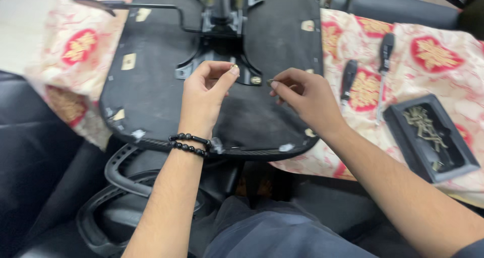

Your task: The person attaches a metal gas-lift bracket to the underside of an office chair seat using a screwdriver. They align the bracket, insert screws, and tighten them to secure the assembly.

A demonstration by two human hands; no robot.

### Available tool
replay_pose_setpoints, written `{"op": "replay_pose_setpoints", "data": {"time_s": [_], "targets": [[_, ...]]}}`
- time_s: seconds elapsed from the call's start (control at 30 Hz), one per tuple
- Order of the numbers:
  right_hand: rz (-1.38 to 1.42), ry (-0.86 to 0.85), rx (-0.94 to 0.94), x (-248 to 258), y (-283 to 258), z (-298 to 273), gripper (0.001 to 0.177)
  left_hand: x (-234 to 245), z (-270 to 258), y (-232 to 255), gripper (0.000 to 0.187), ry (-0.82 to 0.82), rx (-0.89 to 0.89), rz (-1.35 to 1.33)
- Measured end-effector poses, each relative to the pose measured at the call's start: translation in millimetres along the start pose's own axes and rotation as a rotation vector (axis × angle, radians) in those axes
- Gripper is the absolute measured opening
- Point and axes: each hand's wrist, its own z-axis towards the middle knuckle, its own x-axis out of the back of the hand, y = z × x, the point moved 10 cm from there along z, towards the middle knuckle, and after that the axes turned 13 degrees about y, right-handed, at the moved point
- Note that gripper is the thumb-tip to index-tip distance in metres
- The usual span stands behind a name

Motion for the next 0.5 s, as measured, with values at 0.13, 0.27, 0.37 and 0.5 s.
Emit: {"op": "replay_pose_setpoints", "data": {"time_s": [0.13, 0.27, 0.37, 0.5], "targets": [[-0.035, -0.092, 0.039, -81.4, -11.1, 22.3, 0.018, 90.4, 19.0, -13.0, 0.025, 0.212, -0.025, 0.15], [-0.169, -0.051, 0.306, -134.6, -38.8, 45.7, 0.015, 124.0, 33.3, -18.7, 0.026, 0.262, -0.102, 0.212], [-0.295, 0.011, 0.622, -165.2, -64.8, 53.7, 0.011, 129.5, 50.8, -22.7, 0.026, 0.317, -0.12, 0.251], [-0.505, -0.01, 0.807, -190.2, -66.9, 43.8, 0.012, 131.1, 68.0, -28.6, 0.024, 0.342, -0.111, 0.33]]}}
